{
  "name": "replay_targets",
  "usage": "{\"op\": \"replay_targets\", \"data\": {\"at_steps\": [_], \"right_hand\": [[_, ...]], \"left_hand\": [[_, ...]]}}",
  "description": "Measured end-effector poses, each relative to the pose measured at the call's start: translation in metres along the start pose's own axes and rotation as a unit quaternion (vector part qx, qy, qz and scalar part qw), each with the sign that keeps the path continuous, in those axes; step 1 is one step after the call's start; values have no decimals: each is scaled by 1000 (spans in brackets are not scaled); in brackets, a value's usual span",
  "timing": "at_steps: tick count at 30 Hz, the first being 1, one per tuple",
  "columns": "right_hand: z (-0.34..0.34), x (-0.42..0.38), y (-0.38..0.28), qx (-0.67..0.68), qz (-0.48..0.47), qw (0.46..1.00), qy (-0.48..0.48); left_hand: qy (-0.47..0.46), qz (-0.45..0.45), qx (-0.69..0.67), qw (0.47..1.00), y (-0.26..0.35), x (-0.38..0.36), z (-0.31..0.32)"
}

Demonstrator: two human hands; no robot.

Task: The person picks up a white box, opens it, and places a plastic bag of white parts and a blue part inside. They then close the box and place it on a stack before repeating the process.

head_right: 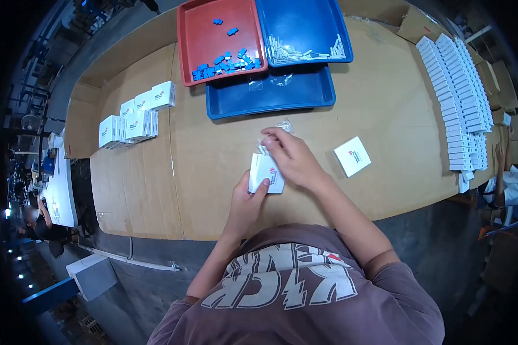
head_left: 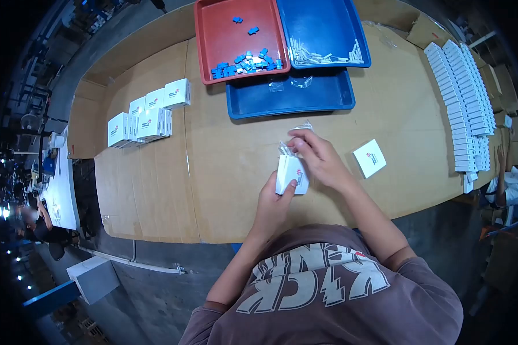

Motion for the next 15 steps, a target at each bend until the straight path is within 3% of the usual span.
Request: {"op": "replay_targets", "data": {"at_steps": [3, 4, 7, 13, 15], "right_hand": [[16, 1, -5, -137, -58, 989, -27], [25, 0, -7, -85, -134, 986, 44], [35, -1, -11, -39, -168, 982, 72], [53, 4, -11, -55, -122, 988, 80], [57, 13, -7, -7, -13, 1000, -4]], "left_hand": [[-15, 28, 39, 999, 12, -6, 9], [5, 47, 37, 998, 13, -7, 9], [11, 16, 78, 997, 21, -10, -1], [21, 35, 69, 997, 15, 0, -18], [75, 31, -45, 996, 14, 3, -22]]}}
Point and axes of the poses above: each hand's wrist, its own x-axis towards the middle knuckle, its own z-axis out of the palm, y = z × x, the point moved 1 cm from there along x, towards the middle knuckle, and after that the axes turned 9 degrees about y, right-handed, at the moved point
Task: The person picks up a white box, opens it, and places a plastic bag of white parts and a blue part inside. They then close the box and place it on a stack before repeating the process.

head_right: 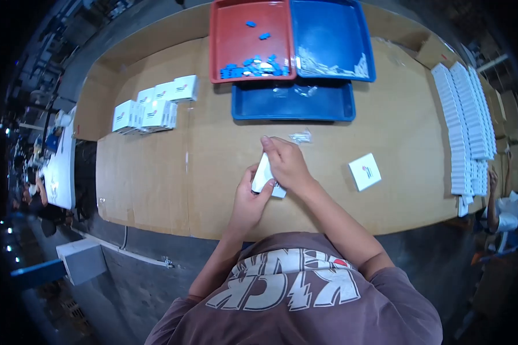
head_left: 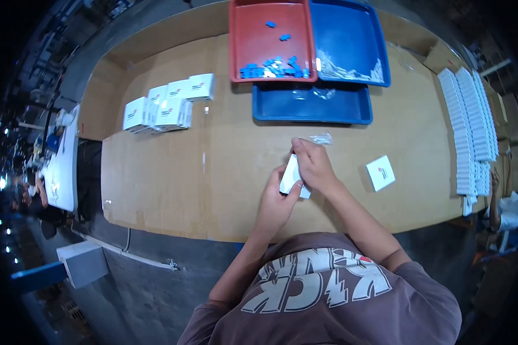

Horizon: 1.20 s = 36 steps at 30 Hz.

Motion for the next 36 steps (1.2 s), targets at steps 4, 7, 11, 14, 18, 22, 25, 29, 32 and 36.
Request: {"op": "replay_targets", "data": {"at_steps": [4, 7, 11, 14, 18, 22, 25, 29, 32, 36], "right_hand": [[3, 14, 2, 97, 104, 968, -205], [21, 30, 0, 61, 145, 942, -297], [85, 64, -11, 99, 181, 952, -226], [145, 99, -28, 212, 207, 944, -143], [222, 146, -30, 274, 193, 936, -105], [264, 166, -32, 211, 173, 958, -91], [279, 173, -26, 179, 150, 968, -92], [289, 179, -24, 141, 132, 978, -83], [291, 176, -34, 142, 138, 977, -83], [291, 179, -36, 153, 138, 975, -87]], "left_hand": [[96, 9, -82, 992, -14, 26, -51], [151, 88, -34, 984, -19, 41, -92], [286, 100, 4, 953, -25, 47, -145], [322, 118, 4, 939, -41, 42, -159], [306, 166, 58, 935, -47, 39, -150], [305, 181, 99, 930, -44, 41, -149], [305, 176, 99, 931, -44, 40, -150], [302, 176, 104, 931, -48, 42, -150], [304, 176, 106, 930, -48, 41, -150], [318, 192, 70, 926, -50, 44, -148]]}}
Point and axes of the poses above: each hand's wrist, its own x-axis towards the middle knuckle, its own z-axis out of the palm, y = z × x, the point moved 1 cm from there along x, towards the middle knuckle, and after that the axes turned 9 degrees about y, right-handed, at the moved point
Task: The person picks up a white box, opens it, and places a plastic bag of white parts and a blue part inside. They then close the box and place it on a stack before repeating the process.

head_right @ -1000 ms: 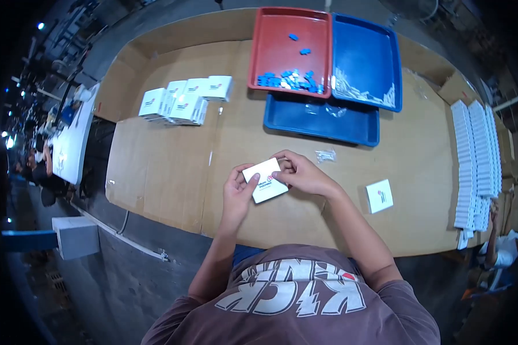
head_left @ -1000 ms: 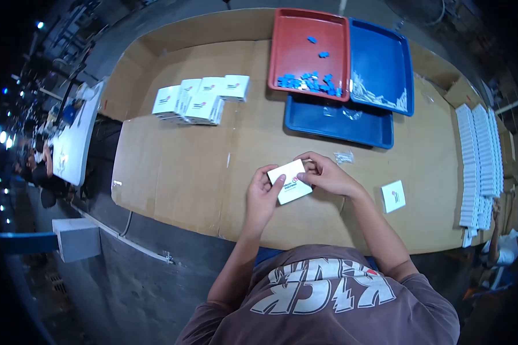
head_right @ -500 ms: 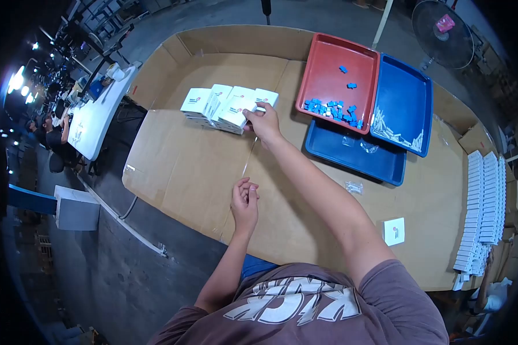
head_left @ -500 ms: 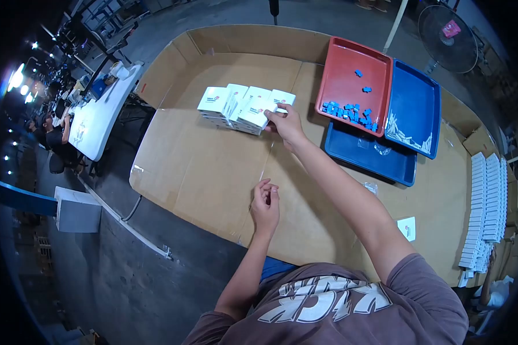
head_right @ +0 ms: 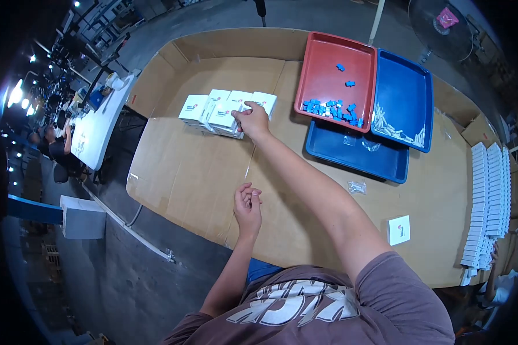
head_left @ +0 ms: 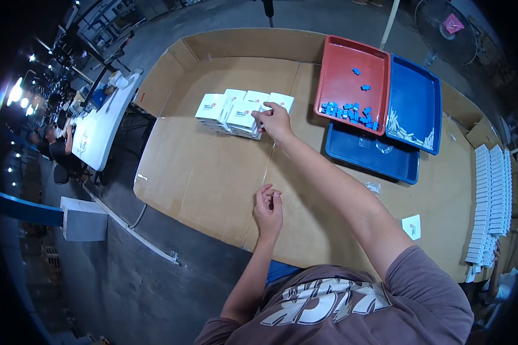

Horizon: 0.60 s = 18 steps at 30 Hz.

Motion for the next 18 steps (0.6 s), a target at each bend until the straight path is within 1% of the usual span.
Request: {"op": "replay_targets", "data": {"at_steps": [2, 4, 6, 7, 9, 10, 11, 12, 13, 15, 17, 18], "right_hand": [[-6, 0, 1, -10, -12, 1000, 10], [-23, -16, -12, -21, -23, 999, 24], [-57, -46, -13, -26, -105, 994, -33], [-84, -66, -10, -36, -142, 988, -50], [-144, -123, -7, -124, -226, 966, -33], [-177, -157, -11, -171, -229, 958, -26], [-213, -187, -13, -216, -232, 948, -25], [-246, -215, -7, -250, -242, 938, 1], [-281, -238, -4, -281, -253, 926, 20], [-347, -280, -4, -360, -243, 892, 123], [-411, -315, -10, -420, -220, 863, 174], [-432, -328, -18, -485, -194, 839, 154]], "left_hand": [[-4, -4, 1, 1000, 0, -1, -1], [-2, -11, 3, 1000, 1, 0, -2], [-6, -30, 6, 1000, -1, 0, -3], [-2, -19, -2, 1000, -3, -1, -4], [3, 1, -14, 1000, -13, 0, -3], [7, 11, -15, 1000, -22, 1, -2], [-12, -6, -6, 1000, -17, -1, -2], [-23, -19, 4, 1000, -8, -1, -3], [-27, -6, 16, 999, -6, -1, 1], [-24, 22, 45, 998, -3, -3, 5], [-35, 13, 58, 998, 0, -3, 7], [-38, 10, 63, 997, 3, -3, 10]]}}
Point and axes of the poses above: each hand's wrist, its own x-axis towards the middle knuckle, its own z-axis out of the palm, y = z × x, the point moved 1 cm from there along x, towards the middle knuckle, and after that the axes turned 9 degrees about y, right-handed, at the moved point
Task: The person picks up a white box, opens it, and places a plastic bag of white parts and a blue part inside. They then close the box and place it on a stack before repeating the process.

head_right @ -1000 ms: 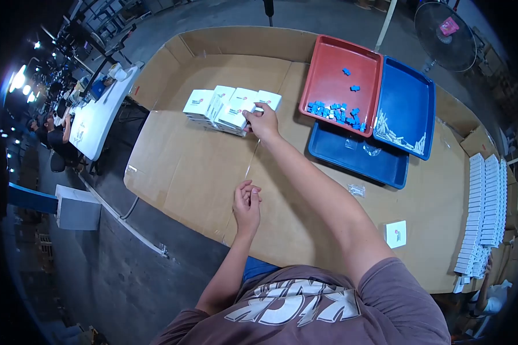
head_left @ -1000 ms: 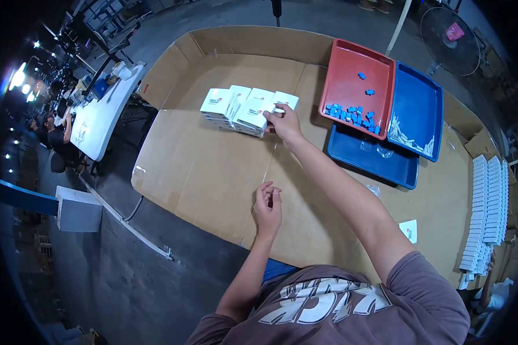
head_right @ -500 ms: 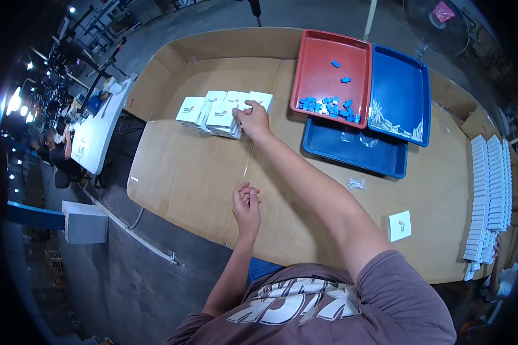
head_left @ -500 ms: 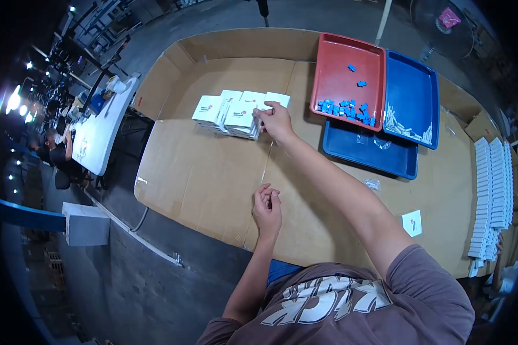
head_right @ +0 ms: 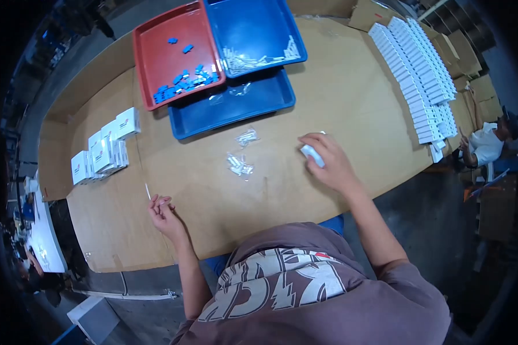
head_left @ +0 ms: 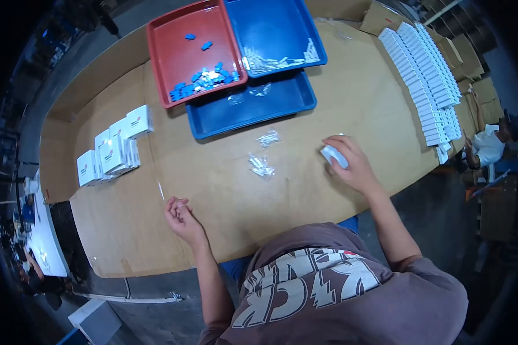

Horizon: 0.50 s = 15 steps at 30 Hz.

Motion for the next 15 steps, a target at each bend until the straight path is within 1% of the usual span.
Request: {"op": "replay_targets", "data": {"at_steps": [2, 4, 5, 8, 10, 11, 12, 14, 15], "right_hand": [[-36, -7, 14, -129, -7, 989, -77], [-42, -13, 27, -175, -10, 971, -160], [-43, -14, 32, -196, -14, 959, -202], [-36, 0, 30, -184, -84, 953, -227], [-31, 9, 48, -175, -104, 952, -230], [-28, 13, 54, -170, -116, 951, -232], [-27, 19, 48, -121, -93, 965, -213], [-25, 26, 23, -19, -45, 983, -179], [-18, 25, 14, 30, -55, 985, -162]], "left_hand": [[-20, -15, -22, 999, 9, -2, 11], [-53, -24, -38, 998, 25, -9, 26], [-80, -54, -58, 994, 36, -19, 36], [-238, -19, -11, 971, 69, -42, 65], [-367, -89, -42, 925, 87, -63, 82], [-423, -103, -36, 900, 91, -71, 89], [-475, -116, -30, 872, 95, -78, 97], [-514, -194, -48, 834, 98, -90, 110], [-532, -234, -57, 812, 99, -97, 117]]}}
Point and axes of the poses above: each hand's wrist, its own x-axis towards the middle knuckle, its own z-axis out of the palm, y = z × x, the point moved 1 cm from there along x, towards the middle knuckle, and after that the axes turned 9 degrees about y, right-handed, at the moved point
